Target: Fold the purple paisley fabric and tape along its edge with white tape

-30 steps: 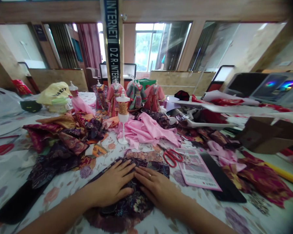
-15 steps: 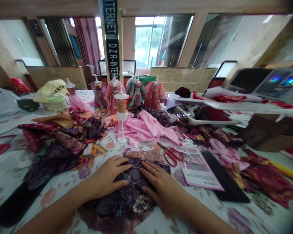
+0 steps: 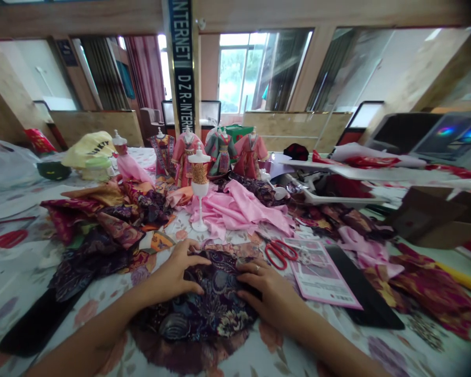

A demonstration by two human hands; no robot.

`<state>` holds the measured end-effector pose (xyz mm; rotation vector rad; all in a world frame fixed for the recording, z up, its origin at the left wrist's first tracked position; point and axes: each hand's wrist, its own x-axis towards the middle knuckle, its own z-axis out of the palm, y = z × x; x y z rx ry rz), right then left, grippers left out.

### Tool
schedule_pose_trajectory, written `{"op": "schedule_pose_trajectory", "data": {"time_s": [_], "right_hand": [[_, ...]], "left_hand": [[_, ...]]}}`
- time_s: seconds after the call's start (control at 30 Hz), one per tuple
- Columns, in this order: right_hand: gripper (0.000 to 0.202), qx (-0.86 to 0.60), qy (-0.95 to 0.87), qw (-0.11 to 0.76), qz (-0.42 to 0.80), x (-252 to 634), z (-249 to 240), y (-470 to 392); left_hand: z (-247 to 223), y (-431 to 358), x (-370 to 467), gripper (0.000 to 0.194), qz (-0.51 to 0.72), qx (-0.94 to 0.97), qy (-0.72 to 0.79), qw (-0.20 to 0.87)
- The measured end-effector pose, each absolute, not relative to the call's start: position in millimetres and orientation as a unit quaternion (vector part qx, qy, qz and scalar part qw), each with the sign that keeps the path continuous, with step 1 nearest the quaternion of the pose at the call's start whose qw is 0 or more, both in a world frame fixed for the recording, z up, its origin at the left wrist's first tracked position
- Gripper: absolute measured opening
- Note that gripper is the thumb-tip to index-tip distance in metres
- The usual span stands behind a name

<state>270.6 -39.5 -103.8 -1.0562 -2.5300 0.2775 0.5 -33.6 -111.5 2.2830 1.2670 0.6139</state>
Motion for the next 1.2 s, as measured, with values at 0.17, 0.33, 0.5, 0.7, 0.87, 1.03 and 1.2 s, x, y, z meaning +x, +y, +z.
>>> {"op": "schedule_pose_trajectory", "data": {"time_s": [0.17, 0.33, 0.5, 0.7, 0.87, 1.03, 1.2], "right_hand": [[0.024, -0.391, -0.907, 0.150, 0.036, 273, -102, -38], [0.031, -0.406, -0.898, 0.171, -0.021, 275, -106, -36], [0.029, -0.367, -0.872, 0.325, -0.002, 271, -105, -44], [0.021, -0.319, -0.883, 0.343, 0.035, 267, -106, -49], [0.024, -0.330, -0.881, 0.334, 0.056, 267, -107, -47], [0.026, -0.342, -0.880, 0.325, 0.058, 267, -106, -47], [0.029, -0.342, -0.888, 0.305, 0.044, 266, -108, -46]], "left_hand": [[-107, -29, -3, 0.037, 0.206, 0.830, 0.470, 0.219], [-106, -24, -4, 0.019, 0.255, 0.814, 0.489, 0.181], [-103, 1, -43, 0.018, 0.374, 0.679, 0.629, 0.060], [-105, 15, -75, 0.017, 0.332, 0.620, 0.710, 0.041], [-108, 16, -67, 0.018, 0.396, 0.579, 0.707, 0.085], [-94, 17, -79, 0.022, 0.568, 0.492, 0.635, 0.177], [-76, 19, -100, 0.026, 0.708, 0.415, 0.502, 0.272]]}}
